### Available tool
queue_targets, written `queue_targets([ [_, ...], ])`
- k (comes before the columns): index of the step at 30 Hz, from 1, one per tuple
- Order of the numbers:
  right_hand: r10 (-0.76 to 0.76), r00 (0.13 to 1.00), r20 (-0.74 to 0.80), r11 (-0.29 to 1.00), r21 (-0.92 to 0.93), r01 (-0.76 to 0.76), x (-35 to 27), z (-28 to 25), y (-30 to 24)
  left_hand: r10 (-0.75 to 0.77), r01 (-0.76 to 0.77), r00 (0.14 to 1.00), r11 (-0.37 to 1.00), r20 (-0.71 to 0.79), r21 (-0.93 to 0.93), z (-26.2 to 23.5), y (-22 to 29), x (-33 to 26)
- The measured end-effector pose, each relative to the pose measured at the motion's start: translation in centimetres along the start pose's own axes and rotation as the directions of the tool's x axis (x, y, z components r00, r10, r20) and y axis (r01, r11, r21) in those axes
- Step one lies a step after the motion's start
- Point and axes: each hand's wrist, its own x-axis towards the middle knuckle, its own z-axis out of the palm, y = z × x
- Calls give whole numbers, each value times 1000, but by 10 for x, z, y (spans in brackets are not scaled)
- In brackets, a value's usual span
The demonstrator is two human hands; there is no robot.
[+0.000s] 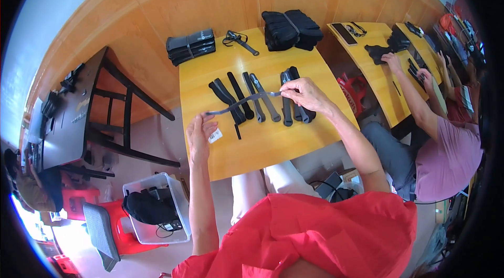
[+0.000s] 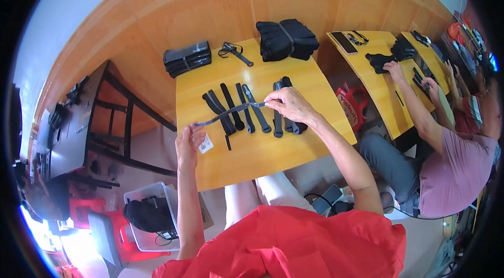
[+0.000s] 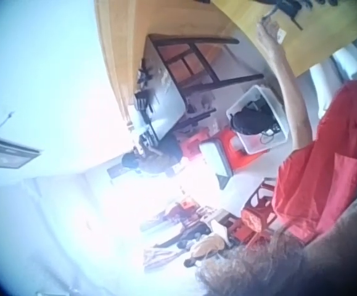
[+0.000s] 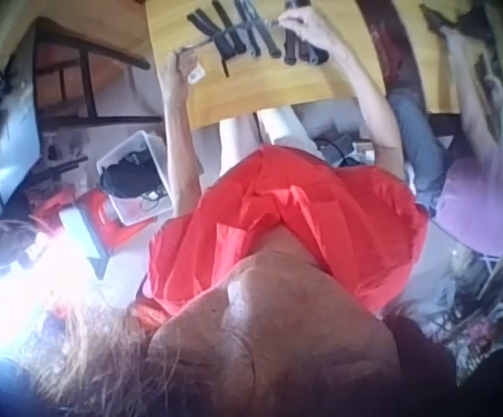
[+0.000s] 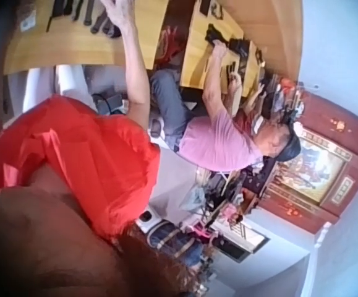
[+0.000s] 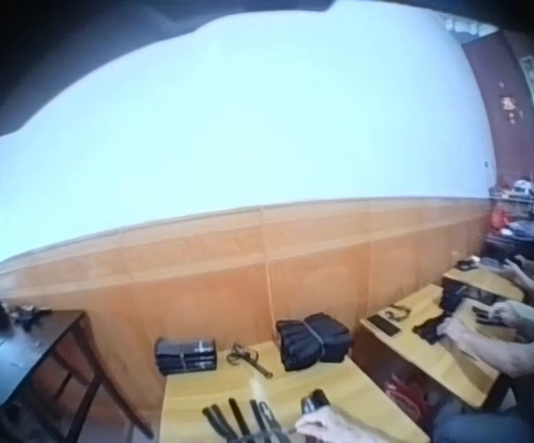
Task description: Assembling plastic and webbing straps by attaching fasteners manually at a workshop table.
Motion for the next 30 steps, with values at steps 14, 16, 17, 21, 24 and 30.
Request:
queue_targets([
  [14, -167, 958, 234, 866, -429, 255, 163, -57, -95, 326, -146, 896, 858, -302, 492, -72, -52, 14],
  [16, -258, 942, 212, 848, -417, 326, 198, -62, -94, 296, -104, 905, 851, -306, 516, -67, -46, 14],
  [17, -252, 948, 196, 869, -384, 311, 218, -65, -90, 301, -116, 908, 849, -292, 516, -67, -47, 15],
  [21, -352, 911, 217, 931, -17, 364, 286, -63, -75, 282, -103, 912, 861, -298, 498, -70, -51, 15],
  [24, -276, 946, 172, 930, 295, 217, 327, -59, -61, 298, -116, 906, 857, -300, 502, -68, -49, 13],
  [30, 218, 976, 20, 971, 100, -219, 382, -51, 56, 248, -81, 913, 888, -323, 453, -63, -49, 14],
])
